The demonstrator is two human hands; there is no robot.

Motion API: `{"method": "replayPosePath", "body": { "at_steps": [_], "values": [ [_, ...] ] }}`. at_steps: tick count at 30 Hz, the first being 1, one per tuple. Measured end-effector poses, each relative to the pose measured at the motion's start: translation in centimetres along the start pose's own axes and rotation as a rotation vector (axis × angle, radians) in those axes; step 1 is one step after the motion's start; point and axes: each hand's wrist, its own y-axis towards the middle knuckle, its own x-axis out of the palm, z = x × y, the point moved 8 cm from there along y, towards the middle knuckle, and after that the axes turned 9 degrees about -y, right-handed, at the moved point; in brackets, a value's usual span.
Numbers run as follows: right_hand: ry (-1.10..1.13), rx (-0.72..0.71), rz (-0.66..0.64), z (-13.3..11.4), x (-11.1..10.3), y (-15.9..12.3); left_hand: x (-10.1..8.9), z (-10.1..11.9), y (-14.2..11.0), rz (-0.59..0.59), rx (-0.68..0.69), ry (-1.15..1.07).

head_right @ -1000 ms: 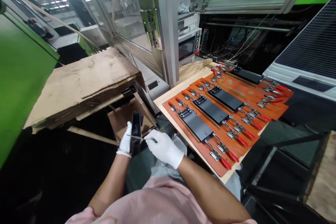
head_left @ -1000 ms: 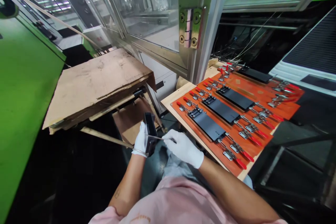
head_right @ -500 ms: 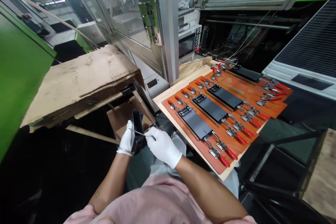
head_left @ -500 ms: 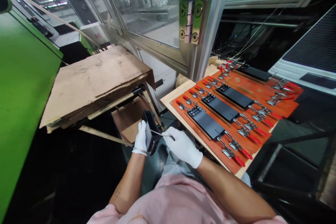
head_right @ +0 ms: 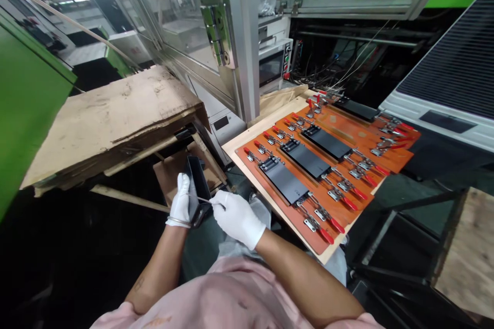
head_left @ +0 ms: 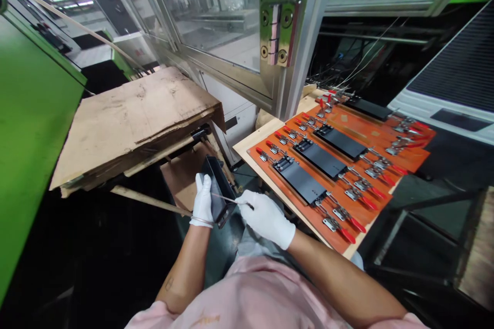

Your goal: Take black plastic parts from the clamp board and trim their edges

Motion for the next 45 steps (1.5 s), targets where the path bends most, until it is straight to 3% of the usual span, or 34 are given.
{"method": "replayPosePath", "body": {
  "at_steps": [8, 13, 22, 31, 36, 40, 45],
  "values": [
    [0.103, 0.020, -0.037, -0.2, 0.0, -0.1, -0.2, 0.2, 0.0, 0.028, 0.020, -0.063],
    [0.051, -0.060, 0.013, -0.4, -0.1, -0.2, 0.1, 0.2, 0.2, 0.046, 0.015, -0.085],
    [0.107, 0.082, -0.012, 1.7, 0.2, -0.1, 0.4, 0.0, -0.4, 0.072, 0.020, -0.016],
    [0.021, 0.025, -0.076, 0.6, -0.7, -0.8, 0.9, -0.6, -0.2, 0.037, 0.015, 0.015],
    [0.223, 0.055, -0.015, 1.3, -1.3, -1.2, 2.9, 0.7, -0.7, -0.006, 0.015, 0.012],
    [0.142, 0.029, 0.062, 1.8, -1.7, -1.4, 3.7, 1.7, -1.2, 0.007, 0.022, 0.074],
    [0.075, -0.044, 0.089, 2.3, -1.4, -1.3, 3.6, 1.3, -1.5, 0.019, -0.005, 0.109]
  ]
}}
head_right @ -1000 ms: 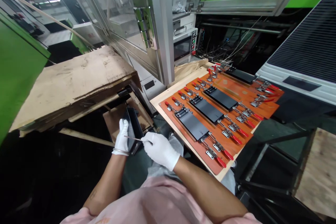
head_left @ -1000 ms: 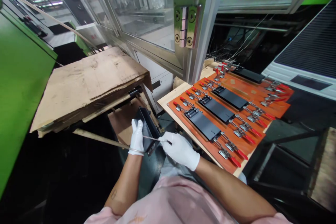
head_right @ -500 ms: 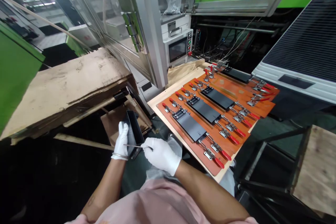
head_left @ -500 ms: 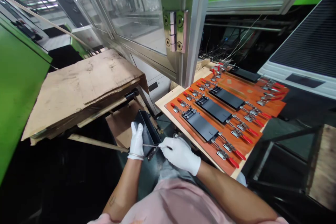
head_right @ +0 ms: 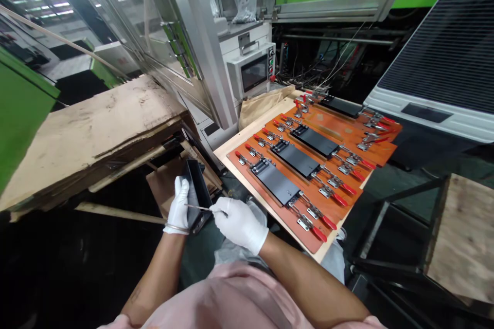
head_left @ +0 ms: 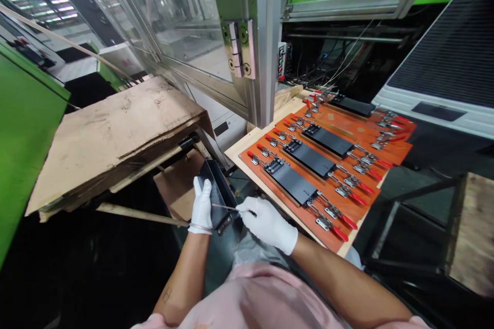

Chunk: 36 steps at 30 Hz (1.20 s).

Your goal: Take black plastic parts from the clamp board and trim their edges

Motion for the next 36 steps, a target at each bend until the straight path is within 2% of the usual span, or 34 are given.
{"method": "replayPosePath", "body": {
  "at_steps": [8, 19, 25, 28, 32, 36],
  "values": [
    [-0.057, -0.050, 0.053, 0.1, 0.2, -0.5, -0.5, 0.3, -0.6, 0.015, 0.010, -0.008],
    [-0.097, -0.151, 0.217, -0.4, 0.0, -1.1, -0.1, 1.7, -1.7, 0.047, 0.049, -0.106],
    [-0.135, -0.147, 0.276, -0.4, 0.0, -1.5, -0.5, 2.9, -2.2, 0.102, 0.115, -0.080],
    [-0.130, -0.143, 0.306, -0.9, -0.2, -1.6, -0.9, 2.6, -2.0, 0.102, 0.129, -0.113],
    [-0.107, -0.147, 0.299, -1.6, -0.3, -1.7, -1.3, 1.9, -1.4, 0.092, 0.136, -0.159],
    [-0.097, -0.115, 0.245, -1.0, 0.1, -1.8, -1.3, 1.4, -1.3, 0.060, 0.126, -0.196]
  ]
}}
